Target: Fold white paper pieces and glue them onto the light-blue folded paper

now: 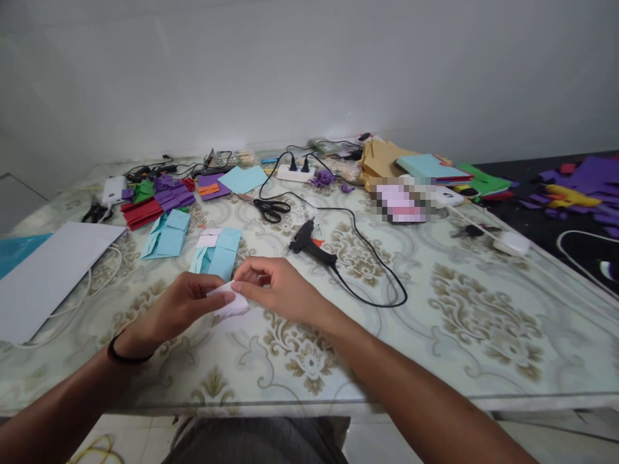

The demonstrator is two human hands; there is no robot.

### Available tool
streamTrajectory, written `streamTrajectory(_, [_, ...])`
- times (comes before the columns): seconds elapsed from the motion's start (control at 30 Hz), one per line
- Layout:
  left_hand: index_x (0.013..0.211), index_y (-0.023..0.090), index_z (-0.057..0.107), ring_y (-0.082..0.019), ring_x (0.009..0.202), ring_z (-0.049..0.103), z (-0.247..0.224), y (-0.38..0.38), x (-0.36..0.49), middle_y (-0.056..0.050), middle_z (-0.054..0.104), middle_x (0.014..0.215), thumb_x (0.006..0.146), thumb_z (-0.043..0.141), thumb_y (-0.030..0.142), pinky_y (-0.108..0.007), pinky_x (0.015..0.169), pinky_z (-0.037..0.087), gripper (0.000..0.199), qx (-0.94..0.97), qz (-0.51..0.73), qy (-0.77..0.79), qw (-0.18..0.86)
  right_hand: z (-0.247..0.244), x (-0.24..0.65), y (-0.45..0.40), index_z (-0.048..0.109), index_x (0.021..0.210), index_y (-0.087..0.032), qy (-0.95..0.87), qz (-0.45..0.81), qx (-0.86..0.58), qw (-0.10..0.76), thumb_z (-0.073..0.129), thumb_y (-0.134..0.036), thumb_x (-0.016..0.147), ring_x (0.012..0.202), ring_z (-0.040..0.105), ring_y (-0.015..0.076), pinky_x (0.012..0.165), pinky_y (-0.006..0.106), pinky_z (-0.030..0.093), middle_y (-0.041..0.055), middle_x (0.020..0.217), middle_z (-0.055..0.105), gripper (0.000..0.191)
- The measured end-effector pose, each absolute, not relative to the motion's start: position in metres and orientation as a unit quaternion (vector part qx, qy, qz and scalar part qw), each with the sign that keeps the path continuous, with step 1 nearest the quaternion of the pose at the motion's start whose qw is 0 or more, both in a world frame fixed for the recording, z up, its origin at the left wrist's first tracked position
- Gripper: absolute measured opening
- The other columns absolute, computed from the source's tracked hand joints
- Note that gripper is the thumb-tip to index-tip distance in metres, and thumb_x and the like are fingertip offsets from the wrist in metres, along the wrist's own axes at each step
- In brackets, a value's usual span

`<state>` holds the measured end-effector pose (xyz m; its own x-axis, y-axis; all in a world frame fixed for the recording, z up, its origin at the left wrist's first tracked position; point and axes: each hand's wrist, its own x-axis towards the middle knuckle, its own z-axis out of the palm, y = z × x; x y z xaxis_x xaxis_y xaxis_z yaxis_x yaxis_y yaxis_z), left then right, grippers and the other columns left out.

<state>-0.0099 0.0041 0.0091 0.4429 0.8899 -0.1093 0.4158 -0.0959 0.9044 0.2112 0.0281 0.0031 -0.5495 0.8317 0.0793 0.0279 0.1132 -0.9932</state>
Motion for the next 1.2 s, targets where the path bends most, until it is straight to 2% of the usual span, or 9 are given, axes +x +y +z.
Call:
streamTrajectory(0.23, [0.084, 0.016, 0.075, -0.012, 0.065, 0.049, 0.007, 0.0, -0.005, 0.001, 0.062, 0.07, 0.098, 0.063, 0.05, -0.025, 0.06, 0.034, 0.039, 0.71, 0.275, 0.496, 0.418, -0.012, 0.204, 0.029, 0.071, 0.084, -0.016, -0.547, 0.663, -0.325, 0.395, 0.084, -0.043, 0.078, 0.064, 0.052, 0.0108, 0.062, 0.025, 0.038, -0.0019, 0.073, 0.063, 0.03])
streamTrajectory(0.43, [0.105, 0.018, 0.071, -0.014, 0.076, 0.06, 0.007, -0.001, -0.003, -0.002, 0.071, 0.086, 0.099, 0.065, 0.042, -0.024, 0.067, 0.044, 0.026, 0.682, 0.338, 0.453, 0.465, -0.014, 0.202, 0.028, 0.066, 0.075, -0.017, -0.549, 0.66, -0.327, 0.396, 0.086, -0.039, 0.074, 0.061, 0.047, 0.0101, 0.057, 0.025, 0.032, -0.0037, 0.068, 0.058, 0.03])
streamTrajectory(0.6, [0.092, 0.017, 0.068, -0.01, 0.063, 0.048, 0.009, -0.002, -0.001, 0.003, 0.059, 0.07, 0.101, 0.061, 0.034, -0.022, 0.058, 0.037, 0.021, 0.716, 0.335, 0.445, 0.421, -0.015, 0.201, 0.026, 0.06, 0.071, -0.018, -0.579, 0.656, -0.316, 0.366, 0.081, -0.034, 0.076, 0.057, 0.039, 0.0096, 0.055, 0.025, 0.027, -0.0057, 0.063, 0.051, 0.027])
streamTrajectory(0.9, [0.092, 0.019, 0.058, -0.009, 0.064, 0.048, 0.009, -0.01, 0.004, 0.004, 0.056, 0.074, 0.104, 0.051, 0.022, -0.021, 0.058, 0.036, 0.015, 0.785, 0.314, 0.422, 0.328, -0.015, 0.201, 0.025, 0.055, 0.07, -0.019, -0.563, 0.696, -0.285, 0.343, 0.08, -0.031, 0.073, 0.062, 0.039, 0.0106, 0.059, 0.027, 0.026, -0.006, 0.065, 0.049, 0.027])
streamTrajectory(1.07, [0.094, 0.019, 0.055, -0.01, 0.065, 0.047, 0.006, -0.013, 0.004, 0.004, 0.055, 0.078, 0.105, 0.048, 0.021, -0.021, 0.061, 0.038, 0.013, 0.795, 0.328, 0.417, 0.295, -0.016, 0.2, 0.025, 0.054, 0.069, -0.019, -0.555, 0.71, -0.279, 0.332, 0.077, -0.027, 0.071, 0.062, 0.041, 0.0105, 0.06, 0.026, 0.027, -0.006, 0.066, 0.05, 0.024])
streamTrajectory(1.2, [0.093, 0.019, 0.055, -0.01, 0.063, 0.045, 0.01, -0.01, 0.0, 0.004, 0.054, 0.076, 0.106, 0.046, 0.023, -0.021, 0.056, 0.035, 0.016, 0.782, 0.346, 0.439, 0.276, -0.017, 0.2, 0.025, 0.053, 0.068, -0.02, -0.562, 0.705, -0.298, 0.313, 0.074, -0.025, 0.07, 0.058, 0.038, 0.01, 0.057, 0.027, 0.022, -0.0071, 0.061, 0.047, 0.021])
